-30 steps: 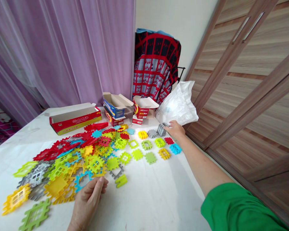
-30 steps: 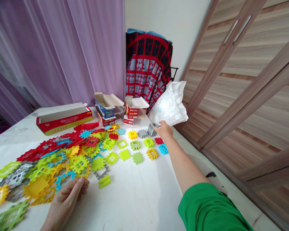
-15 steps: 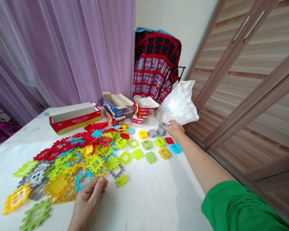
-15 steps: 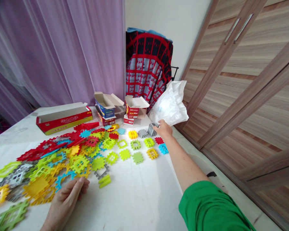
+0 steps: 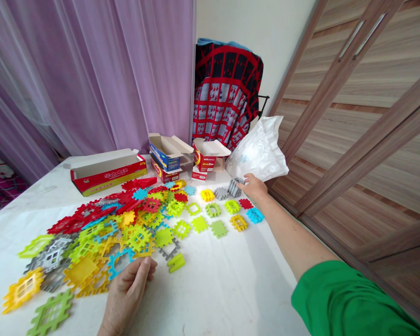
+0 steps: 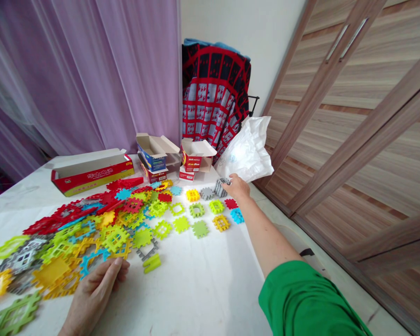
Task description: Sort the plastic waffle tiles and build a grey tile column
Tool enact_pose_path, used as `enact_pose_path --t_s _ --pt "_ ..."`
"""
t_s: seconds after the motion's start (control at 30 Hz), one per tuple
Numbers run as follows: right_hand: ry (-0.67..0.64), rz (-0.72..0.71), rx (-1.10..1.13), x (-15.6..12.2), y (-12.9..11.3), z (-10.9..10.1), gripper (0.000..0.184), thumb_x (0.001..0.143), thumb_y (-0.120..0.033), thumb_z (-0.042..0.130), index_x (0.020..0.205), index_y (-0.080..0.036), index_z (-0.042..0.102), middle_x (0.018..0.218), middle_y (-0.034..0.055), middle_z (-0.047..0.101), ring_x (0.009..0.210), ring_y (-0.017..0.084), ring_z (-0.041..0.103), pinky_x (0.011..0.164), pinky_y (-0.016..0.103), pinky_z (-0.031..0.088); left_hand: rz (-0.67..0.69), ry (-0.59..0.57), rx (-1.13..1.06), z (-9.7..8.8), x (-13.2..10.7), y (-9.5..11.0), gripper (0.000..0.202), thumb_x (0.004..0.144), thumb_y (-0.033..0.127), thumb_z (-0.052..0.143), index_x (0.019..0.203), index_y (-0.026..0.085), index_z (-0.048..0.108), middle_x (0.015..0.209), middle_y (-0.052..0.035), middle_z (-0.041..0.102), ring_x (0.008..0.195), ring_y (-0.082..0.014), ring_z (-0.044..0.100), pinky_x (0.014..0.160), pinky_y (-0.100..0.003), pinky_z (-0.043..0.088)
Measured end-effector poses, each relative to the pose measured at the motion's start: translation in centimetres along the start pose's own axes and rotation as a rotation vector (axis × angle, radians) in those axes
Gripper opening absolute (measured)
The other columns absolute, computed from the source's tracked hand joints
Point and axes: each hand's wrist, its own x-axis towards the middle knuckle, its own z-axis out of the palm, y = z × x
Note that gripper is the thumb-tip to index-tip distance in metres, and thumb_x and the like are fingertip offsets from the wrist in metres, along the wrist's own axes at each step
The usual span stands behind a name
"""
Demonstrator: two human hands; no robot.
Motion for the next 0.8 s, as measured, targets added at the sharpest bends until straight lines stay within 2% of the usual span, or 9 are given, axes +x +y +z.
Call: enact_pose_path --t_s 0.23,0.4,0.53,0.67,0.8 --pt "0.008 -0.025 0.016 -0.5 -0.2 -0.7 0.053 0.078 -0.046 0.067 0.125 -0.024 0.058 0.122 0.0065 0.068 0.101 0.023 0.066 0.084 0.032 0.049 -0.007 0.008 -0.004 0.0 0.0 0.2 0.066 0.054 0.086 0.058 0.057 0.021 0.069 0.054 -0.0050 0.066 0.048 -0.0171 0.057 0.043 -0.027 0.046" --pt "0.089 -0.030 0.162 -2.8 -0.4 -1.0 0.036 0.084 -0.037 0.058 0.117 -0.023 0.063 0.116 0.0056 0.071 0.098 0.021 0.067 0.085 0.032 0.050 -0.023 0.020 -0.034 0.0 0.1 0.1 0.066 0.054 0.085 0.059 0.058 0.020 0.069 0.055 -0.0051 0.066 0.049 -0.0172 0.058 0.043 -0.027 0.047" --pt "0.100 -0.077 0.378 -8.1 -1.2 0.6 0.027 0.084 -0.032 0.051 0.103 -0.024 0.068 0.102 0.0040 0.074 0.088 0.020 0.068 0.083 0.031 0.052 -0.051 0.026 -0.076 -0.2 0.2 -0.1 0.066 0.054 0.085 0.060 0.060 0.020 0.069 0.053 -0.0041 0.064 0.049 -0.0169 0.057 0.042 -0.027 0.047" --pt "0.035 -0.183 0.598 -15.4 -3.2 3.2 0.028 0.083 -0.038 0.048 0.093 -0.023 0.070 0.092 0.0047 0.075 0.078 0.019 0.068 0.075 0.030 0.053 -0.023 0.063 -0.143 -0.2 0.2 -0.3 0.063 0.060 0.081 0.060 0.062 0.018 0.068 0.054 -0.0029 0.061 0.049 -0.0146 0.055 0.042 -0.025 0.045" --pt "-0.072 -0.289 0.667 -21.1 -5.7 4.6 0.025 0.082 -0.037 0.048 0.087 -0.026 0.070 0.085 0.0023 0.075 0.073 0.018 0.067 0.072 0.029 0.053 -0.005 0.107 -0.218 -0.1 0.4 -0.6 0.058 0.066 0.076 0.059 0.063 0.018 0.066 0.057 -0.0019 0.060 0.048 -0.0128 0.053 0.041 -0.024 0.043"
